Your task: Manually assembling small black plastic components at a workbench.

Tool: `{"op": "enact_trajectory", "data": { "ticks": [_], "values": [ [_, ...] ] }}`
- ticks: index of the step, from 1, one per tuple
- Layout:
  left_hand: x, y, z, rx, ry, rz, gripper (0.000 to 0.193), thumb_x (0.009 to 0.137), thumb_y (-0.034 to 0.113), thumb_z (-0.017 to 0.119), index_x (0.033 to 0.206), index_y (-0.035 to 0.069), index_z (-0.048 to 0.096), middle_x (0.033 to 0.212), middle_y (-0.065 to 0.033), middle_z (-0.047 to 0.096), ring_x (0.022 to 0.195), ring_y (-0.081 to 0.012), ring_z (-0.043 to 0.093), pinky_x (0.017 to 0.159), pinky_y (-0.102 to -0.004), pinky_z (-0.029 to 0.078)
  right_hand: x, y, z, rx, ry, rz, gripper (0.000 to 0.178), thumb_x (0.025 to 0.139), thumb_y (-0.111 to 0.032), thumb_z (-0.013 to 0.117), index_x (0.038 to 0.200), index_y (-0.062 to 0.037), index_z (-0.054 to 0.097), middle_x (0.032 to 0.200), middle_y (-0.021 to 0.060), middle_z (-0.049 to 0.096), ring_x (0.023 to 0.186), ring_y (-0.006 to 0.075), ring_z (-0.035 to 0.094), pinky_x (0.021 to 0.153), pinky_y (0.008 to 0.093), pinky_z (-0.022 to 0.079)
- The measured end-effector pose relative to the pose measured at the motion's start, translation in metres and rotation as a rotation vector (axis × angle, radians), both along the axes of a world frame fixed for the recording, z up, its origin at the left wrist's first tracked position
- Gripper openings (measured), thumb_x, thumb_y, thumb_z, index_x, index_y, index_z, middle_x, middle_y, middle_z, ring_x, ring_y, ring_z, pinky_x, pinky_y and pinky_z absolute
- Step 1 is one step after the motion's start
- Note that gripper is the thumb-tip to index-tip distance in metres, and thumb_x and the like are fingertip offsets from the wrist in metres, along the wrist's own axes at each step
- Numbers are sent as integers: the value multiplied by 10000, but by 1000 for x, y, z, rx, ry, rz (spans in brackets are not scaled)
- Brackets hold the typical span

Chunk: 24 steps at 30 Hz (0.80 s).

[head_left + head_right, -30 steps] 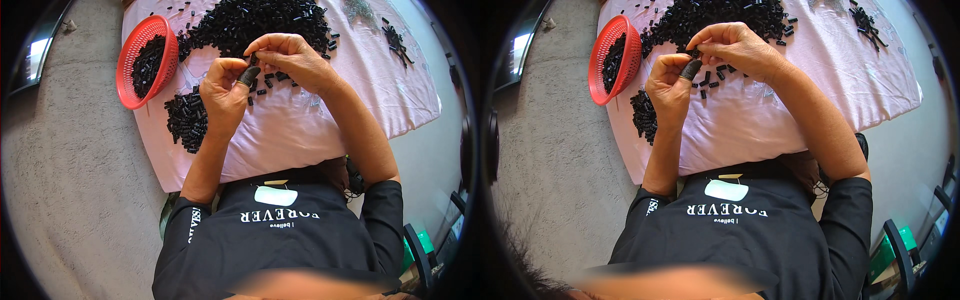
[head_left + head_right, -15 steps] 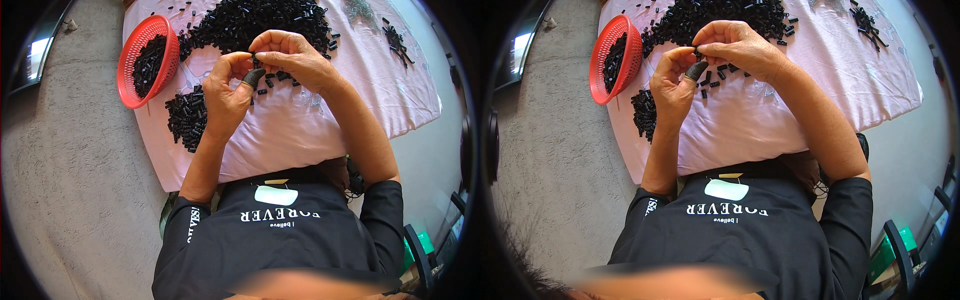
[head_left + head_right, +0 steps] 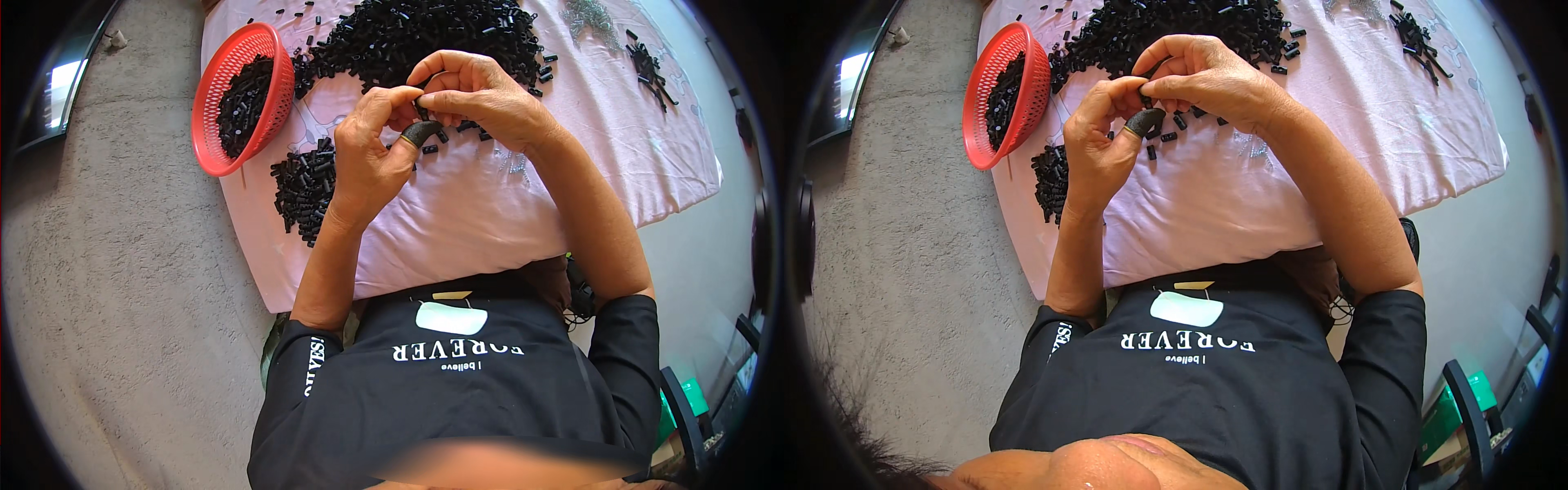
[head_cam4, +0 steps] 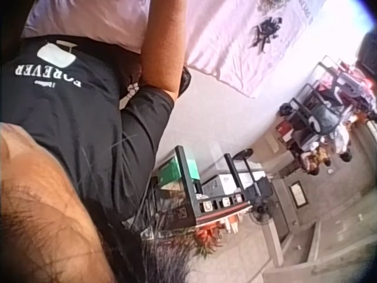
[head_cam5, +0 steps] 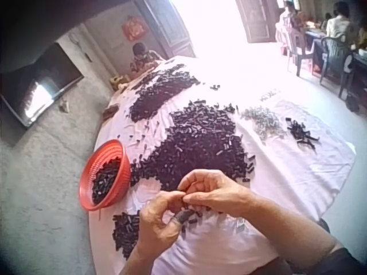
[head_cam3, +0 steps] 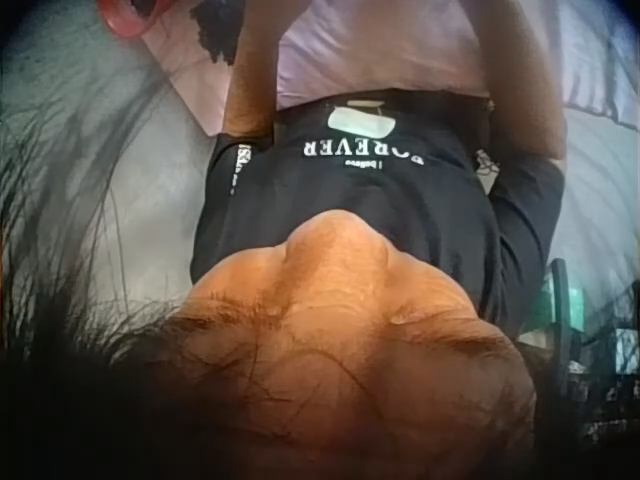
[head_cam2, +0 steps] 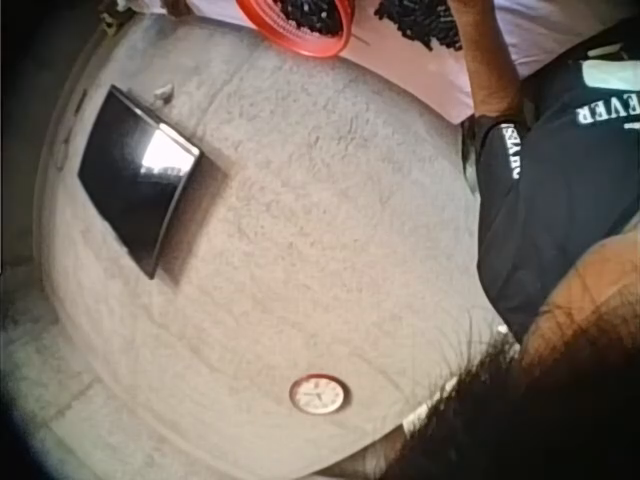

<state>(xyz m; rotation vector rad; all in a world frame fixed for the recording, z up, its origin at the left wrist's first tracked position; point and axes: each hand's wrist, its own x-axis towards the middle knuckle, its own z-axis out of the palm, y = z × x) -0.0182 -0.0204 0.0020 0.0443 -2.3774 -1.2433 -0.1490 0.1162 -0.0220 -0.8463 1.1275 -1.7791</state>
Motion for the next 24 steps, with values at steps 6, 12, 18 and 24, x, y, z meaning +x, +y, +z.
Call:
{"op": "enact_trajectory", "data": {
  "ticks": [6,12,18,24],
  "values": [
    [1,7,11,-222,24,30,339,706,-82,687,1032,-1,642,819,-97,635,693,-185,651,654,-289,541,-1,0,-1,33,-12,1,247,881,-137,681,1086,-18,611,827,6,653,681,24,551,586,168,424],
    [1,8,14,-267,40,18,313,713,-82,691,1012,-1,645,810,-94,635,688,-191,654,643,-294,544,-2,0,-2,13,-65,32,220,866,-105,696,1053,-14,624,784,3,635,603,30,526,538,167,413],
    [5,9,15,-228,18,44,305,747,-67,703,1043,-2,669,841,-69,657,736,-127,628,707,-255,518,0,2,3,-18,-50,63,212,873,-116,693,1050,-19,627,755,-3,625,603,32,536,537,169,414],
    [4,6,4,-146,51,72,314,720,-68,707,1019,12,653,815,-88,640,678,-169,642,637,-283,529,0,1,3,35,-38,24,180,911,-144,648,1052,-34,631,769,-10,628,627,27,564,563,150,427]
  ]
}}
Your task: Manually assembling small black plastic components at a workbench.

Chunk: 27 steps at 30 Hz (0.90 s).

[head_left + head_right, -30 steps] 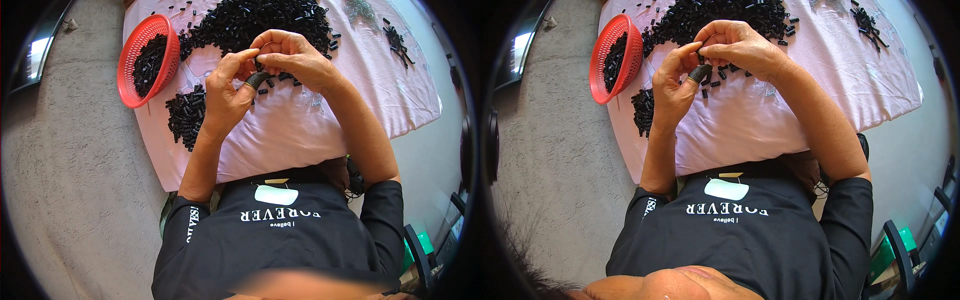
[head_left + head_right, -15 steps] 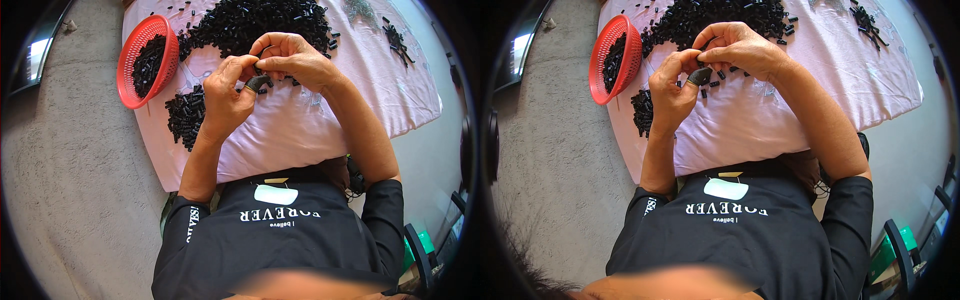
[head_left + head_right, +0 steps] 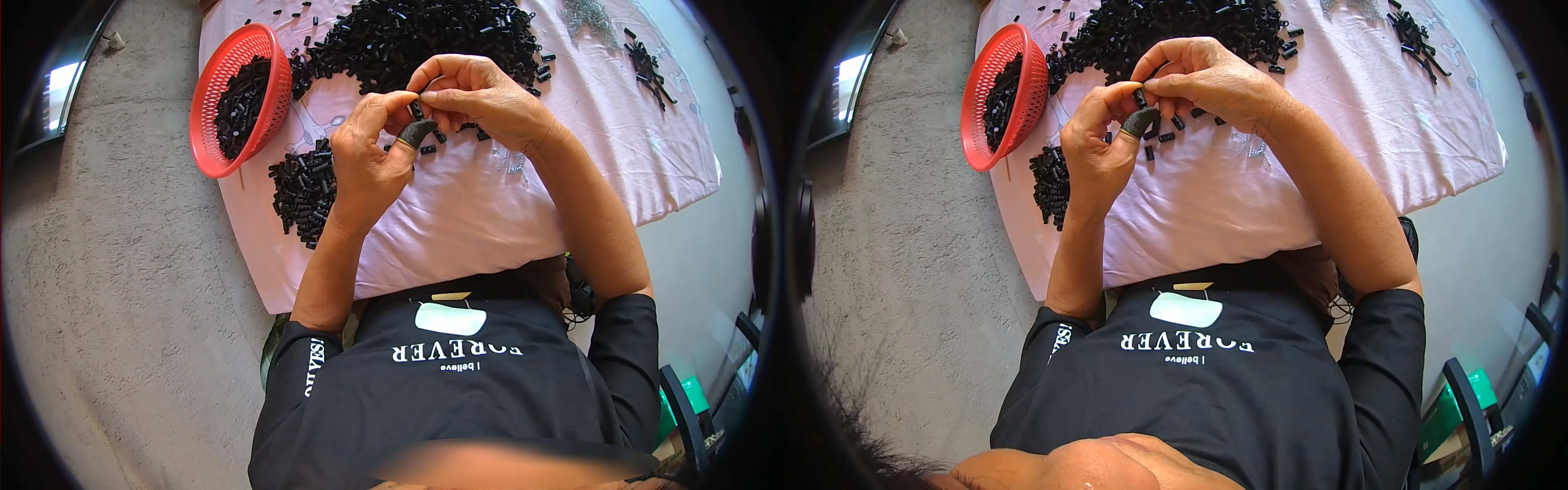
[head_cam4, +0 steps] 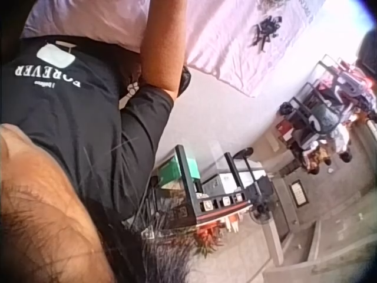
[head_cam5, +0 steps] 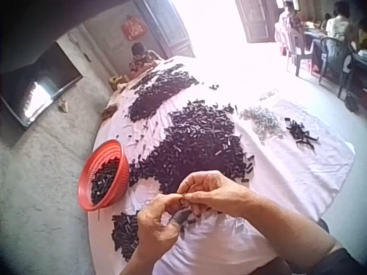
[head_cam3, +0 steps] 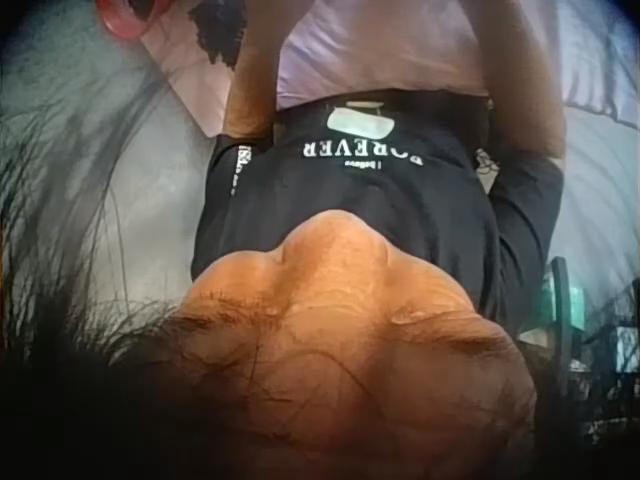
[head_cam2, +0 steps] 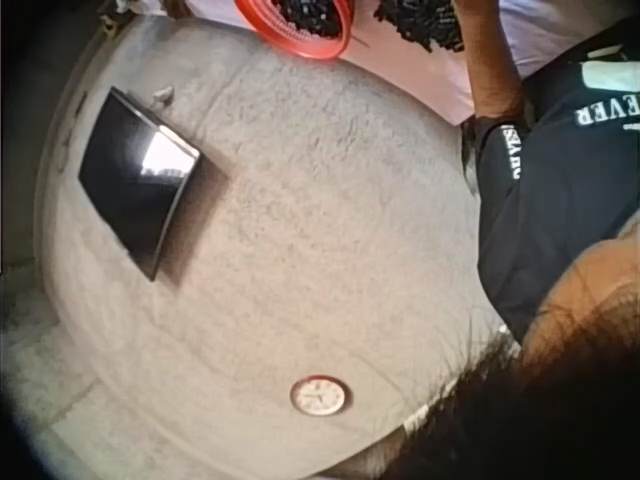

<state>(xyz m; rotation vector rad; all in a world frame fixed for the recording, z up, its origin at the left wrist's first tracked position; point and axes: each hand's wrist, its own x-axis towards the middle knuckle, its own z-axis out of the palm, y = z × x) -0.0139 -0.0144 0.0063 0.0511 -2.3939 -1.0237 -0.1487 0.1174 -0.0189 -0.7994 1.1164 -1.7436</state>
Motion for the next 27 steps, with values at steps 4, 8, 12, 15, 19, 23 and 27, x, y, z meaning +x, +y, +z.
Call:
{"op": "enact_trajectory", "data": {
  "ticks": [4,8,12,15,19,23,27],
  "values": [
    [6,-5,0,16,-40,48,321,729,-69,702,1036,12,653,817,-77,631,701,-151,626,655,-276,517,1,-1,-5,68,-2,-30,172,926,-165,630,1053,-48,637,821,-1,661,655,25,568,587,155,437],
    [23,-32,0,-28,-172,224,300,743,-63,672,1033,14,658,813,-67,620,697,-137,606,655,-271,500,-2,-3,-6,141,56,-103,168,934,-178,621,1047,-55,643,849,6,680,684,27,571,602,170,446],
    [46,-57,10,-259,-438,368,236,750,11,633,984,6,666,818,-105,615,668,-202,593,648,-316,490,-1,-4,-6,161,79,-135,170,937,-187,621,1042,-54,644,847,8,679,680,30,570,600,171,447],
    [57,-65,19,-357,-488,339,213,751,18,608,954,1,669,853,-116,605,718,-238,595,690,-341,486,-2,-3,-8,176,99,-148,168,941,-189,619,1036,-53,643,844,12,678,677,30,570,597,168,445],
    [57,-67,16,-521,-364,280,170,746,22,608,900,3,678,894,-120,604,808,-280,602,746,-359,485,-4,-4,-10,146,84,-192,162,950,-189,611,1031,-53,642,839,16,679,675,28,572,593,165,442],
    [43,-51,10,-256,-362,192,137,761,-16,605,877,-1,676,855,-121,623,748,-285,614,699,-356,495,-8,-4,-12,156,76,-243,157,957,-192,601,1030,-60,647,843,9,681,678,24,572,595,163,444],
    [27,-44,2,-248,-315,158,153,762,-35,594,886,2,675,846,-125,641,738,-286,625,680,-358,495,-9,-3,-13,144,66,-276,153,958,-194,601,1030,-69,653,845,2,681,684,23,575,603,161,448]
  ]
}}
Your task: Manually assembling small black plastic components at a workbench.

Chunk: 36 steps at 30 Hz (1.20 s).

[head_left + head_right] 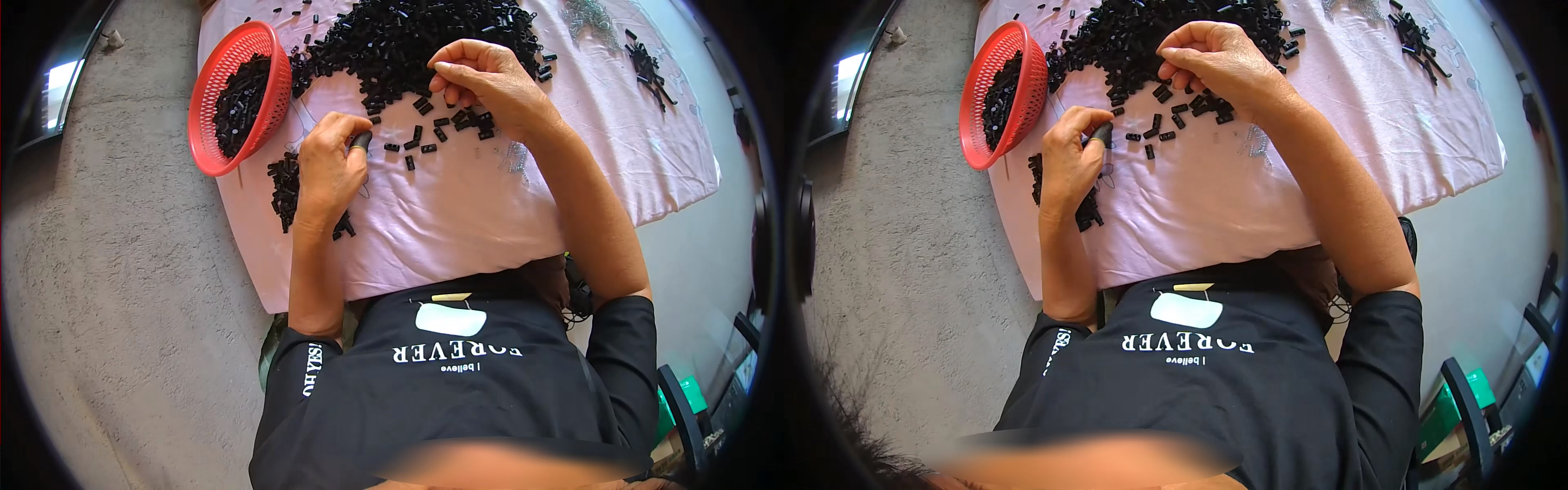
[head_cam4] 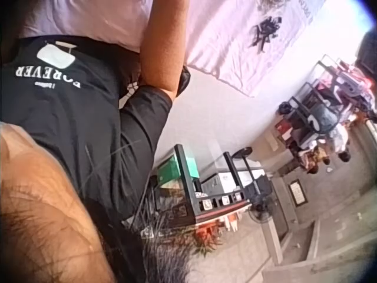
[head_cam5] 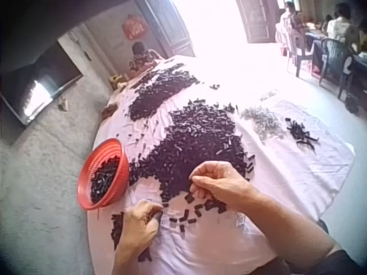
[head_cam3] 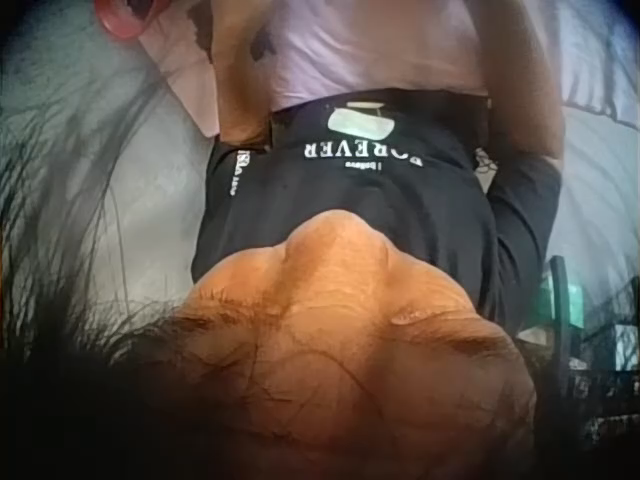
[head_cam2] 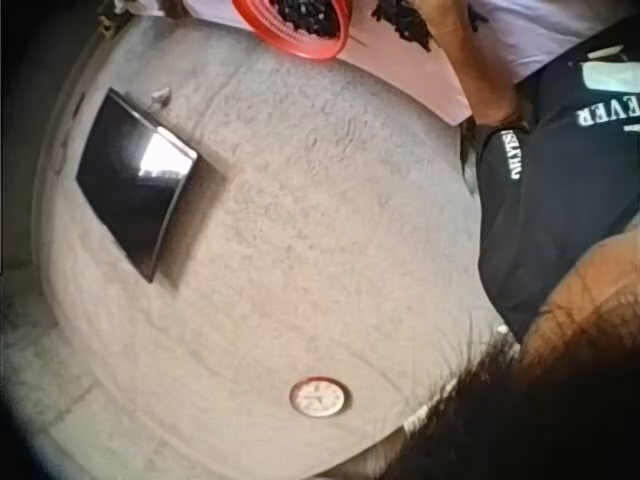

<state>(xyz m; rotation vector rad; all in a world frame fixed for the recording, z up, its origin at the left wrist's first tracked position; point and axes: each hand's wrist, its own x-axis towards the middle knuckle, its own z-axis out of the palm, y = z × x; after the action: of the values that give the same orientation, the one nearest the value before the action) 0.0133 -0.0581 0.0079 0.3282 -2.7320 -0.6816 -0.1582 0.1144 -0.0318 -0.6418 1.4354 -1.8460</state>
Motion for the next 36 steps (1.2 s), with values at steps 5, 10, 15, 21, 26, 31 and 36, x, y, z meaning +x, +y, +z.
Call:
{"op": "enact_trajectory", "data": {
  "ticks": [5,10,15,21,26,31,36],
  "values": [
    [-9,-8,-10,-65,-19,47,191,754,-25,599,926,18,671,875,-116,651,739,-282,629,690,-367,503,2,0,3,12,42,-10,158,958,-198,602,1030,-68,653,843,5,680,688,22,575,609,158,453],
    [-12,-8,-9,-43,-86,67,208,734,-22,581,922,23,659,878,-119,647,759,-289,622,714,-384,502,4,-1,4,31,88,-17,156,958,-194,601,1027,-63,653,837,8,679,688,21,574,604,158,455],
    [-15,-14,-14,-97,-91,6,164,731,-21,571,876,22,632,868,-123,639,777,-310,611,730,-407,493,4,-2,2,37,112,-13,156,957,-187,602,1024,-54,651,831,8,678,685,23,578,599,158,455],
    [-12,-16,-1,-109,-80,-23,142,750,-28,538,877,-5,596,852,-158,640,779,-350,615,724,-432,491,4,-1,4,32,127,-13,159,958,-190,601,1022,-53,651,829,8,678,684,23,580,595,161,456],
    [-4,-11,2,35,-198,113,155,766,-29,517,916,-33,554,817,-251,645,787,-405,655,721,-450,502,5,-1,4,49,141,-15,154,957,-188,605,1015,-53,652,825,7,675,681,24,578,596,164,460],
    [-7,-3,-7,140,-194,91,148,805,-44,505,945,-31,550,801,-218,657,729,-354,678,698,-399,522,7,-4,1,59,142,-10,148,953,-183,610,1008,-53,653,821,6,673,681,25,577,603,168,466],
    [-10,-3,0,491,-48,125,144,861,-80,496,974,-20,561,830,-102,665,707,-154,685,632,-281,530,5,-3,3,58,154,-27,152,951,-188,616,1010,-53,654,820,4,672,683,26,578,604,169,468]
  ]
}}
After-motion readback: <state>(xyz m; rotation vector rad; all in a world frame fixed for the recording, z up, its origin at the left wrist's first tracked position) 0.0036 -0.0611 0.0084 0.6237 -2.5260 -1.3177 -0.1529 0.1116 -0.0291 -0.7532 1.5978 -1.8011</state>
